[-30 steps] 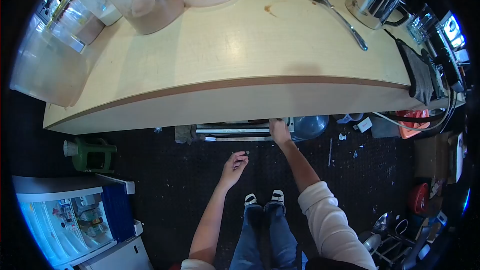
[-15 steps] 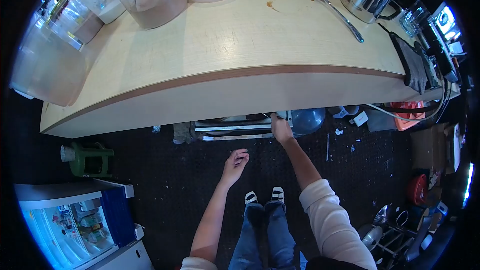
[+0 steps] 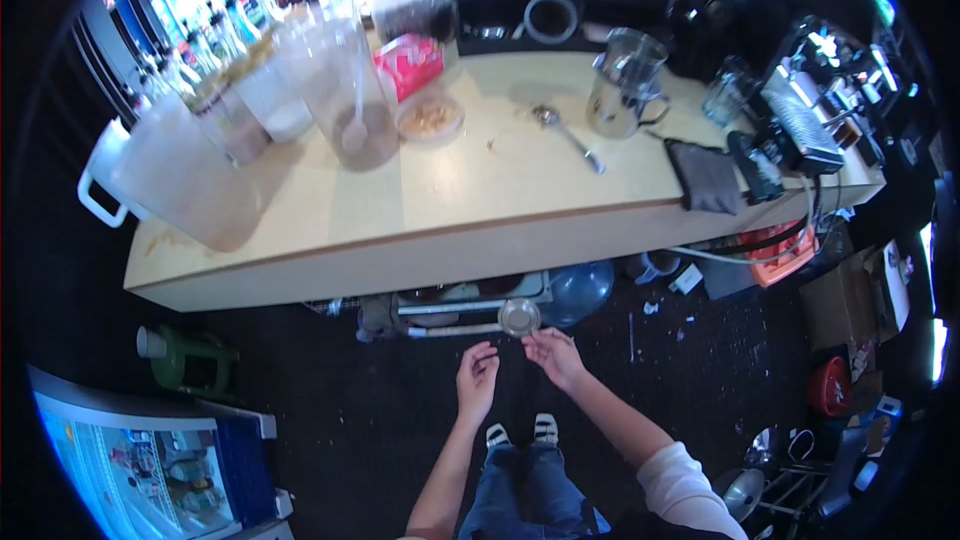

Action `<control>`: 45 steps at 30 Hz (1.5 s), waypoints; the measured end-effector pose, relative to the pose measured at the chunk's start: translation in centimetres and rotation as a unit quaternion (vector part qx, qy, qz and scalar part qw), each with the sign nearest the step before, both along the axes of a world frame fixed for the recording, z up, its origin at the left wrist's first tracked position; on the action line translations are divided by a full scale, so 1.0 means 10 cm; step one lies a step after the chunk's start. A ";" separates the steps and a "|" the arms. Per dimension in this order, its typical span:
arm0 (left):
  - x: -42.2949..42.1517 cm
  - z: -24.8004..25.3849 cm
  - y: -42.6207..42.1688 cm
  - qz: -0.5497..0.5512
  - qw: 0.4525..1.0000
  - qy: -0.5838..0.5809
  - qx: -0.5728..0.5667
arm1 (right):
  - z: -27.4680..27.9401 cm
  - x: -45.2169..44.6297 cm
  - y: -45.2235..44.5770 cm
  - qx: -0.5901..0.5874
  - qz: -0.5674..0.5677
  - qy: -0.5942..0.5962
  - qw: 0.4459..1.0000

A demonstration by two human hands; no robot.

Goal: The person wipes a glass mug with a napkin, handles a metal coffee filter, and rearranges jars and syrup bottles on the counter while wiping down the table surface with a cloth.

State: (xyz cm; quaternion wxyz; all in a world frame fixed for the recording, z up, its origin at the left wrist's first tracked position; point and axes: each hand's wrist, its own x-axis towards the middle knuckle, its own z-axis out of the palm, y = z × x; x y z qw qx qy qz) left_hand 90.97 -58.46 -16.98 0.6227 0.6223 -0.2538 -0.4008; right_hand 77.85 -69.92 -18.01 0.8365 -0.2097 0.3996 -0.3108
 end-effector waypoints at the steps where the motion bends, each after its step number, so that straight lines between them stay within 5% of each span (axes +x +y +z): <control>1: -0.04 0.18 0.01 0.014 0.999 0.002 -0.033 | 0.23 -0.09 0.06 0.002 0.008 -0.023 1.000; 10: -0.23 1.54 -0.35 -0.037 0.982 0.014 -0.186 | 2.13 -0.75 -0.14 -0.169 0.021 -0.095 0.981; 20: -0.29 2.48 -1.78 -0.063 0.954 -0.070 -0.285 | 3.45 -0.90 -1.70 -0.395 -0.021 -0.071 0.916; 23: -0.30 2.66 -2.27 -0.022 0.948 -0.100 -0.303 | 3.64 -0.81 -2.19 -0.440 -0.026 -0.064 0.895; 25: -0.28 2.73 -2.57 0.002 0.946 -0.102 -0.307 | 3.72 -0.74 -2.47 -0.549 -0.033 0.012 0.835; 30: -0.22 2.89 -3.04 0.061 0.918 -0.312 -0.239 | 3.56 -0.58 -2.88 -0.654 -0.012 0.149 0.742; 36: -0.13 2.81 -3.15 0.020 0.931 -0.270 -0.246 | 3.40 -0.53 -3.04 -0.765 -0.052 0.177 0.616; 45: -0.10 2.86 -3.11 0.006 0.931 -0.279 -0.234 | 3.38 -0.55 -2.93 -0.790 -0.012 0.255 0.557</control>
